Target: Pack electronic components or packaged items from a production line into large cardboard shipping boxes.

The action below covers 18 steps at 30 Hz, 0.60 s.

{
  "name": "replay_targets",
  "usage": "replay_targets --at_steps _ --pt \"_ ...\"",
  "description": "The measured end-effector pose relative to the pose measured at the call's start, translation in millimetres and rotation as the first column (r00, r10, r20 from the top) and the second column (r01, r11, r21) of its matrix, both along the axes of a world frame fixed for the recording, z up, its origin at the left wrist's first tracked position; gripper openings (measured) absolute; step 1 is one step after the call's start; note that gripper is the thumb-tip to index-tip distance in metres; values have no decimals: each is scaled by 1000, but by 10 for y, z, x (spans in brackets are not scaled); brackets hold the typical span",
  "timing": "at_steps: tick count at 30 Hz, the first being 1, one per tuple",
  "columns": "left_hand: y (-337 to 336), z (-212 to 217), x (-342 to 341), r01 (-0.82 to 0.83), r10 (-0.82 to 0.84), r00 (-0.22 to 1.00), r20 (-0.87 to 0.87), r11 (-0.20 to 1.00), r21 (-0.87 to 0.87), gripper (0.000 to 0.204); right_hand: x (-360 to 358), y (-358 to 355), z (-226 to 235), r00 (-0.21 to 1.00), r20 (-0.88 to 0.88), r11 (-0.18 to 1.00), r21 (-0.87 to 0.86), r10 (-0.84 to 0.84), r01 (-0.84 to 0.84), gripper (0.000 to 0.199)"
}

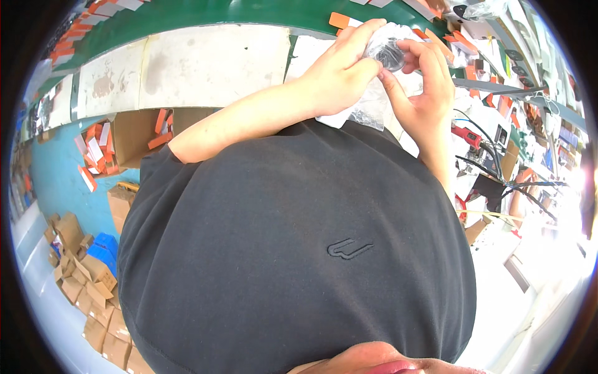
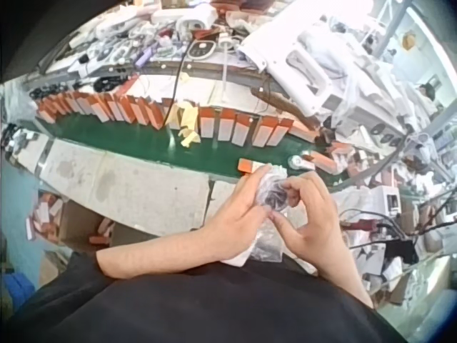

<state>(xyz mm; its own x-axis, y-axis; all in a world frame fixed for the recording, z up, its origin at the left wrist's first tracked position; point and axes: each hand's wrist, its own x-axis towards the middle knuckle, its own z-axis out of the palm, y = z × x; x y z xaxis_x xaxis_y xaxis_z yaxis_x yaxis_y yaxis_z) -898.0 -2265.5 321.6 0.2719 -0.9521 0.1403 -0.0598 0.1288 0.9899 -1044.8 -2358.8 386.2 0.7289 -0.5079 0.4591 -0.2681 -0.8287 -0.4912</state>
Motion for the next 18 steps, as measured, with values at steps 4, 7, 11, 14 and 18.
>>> replay_targets --at_steps 4,7,11,14,18 --pt "-44 11 8 -23 23 1000 -2 991 -129 51 -25 -43 -43 995 86 997 56 52 -57 37" --pt "-40 28 -10 46 -74 981 -177 986 -158 49 -51 -48 -71 989 135 998 -9 61 -60 37" --pt "-60 18 1 39 -45 999 -23 974 -223 47 -62 -36 -137 986 167 992 -123 18 3 39" --pt "-97 -116 -8 74 -112 977 -184 977 -202 42 -43 -9 -83 987 152 996 -80 53 -41 41" --pt "-121 -167 -16 56 -89 973 -214 986 -157 44 -36 -32 -170 988 154 998 -57 27 -18 44"
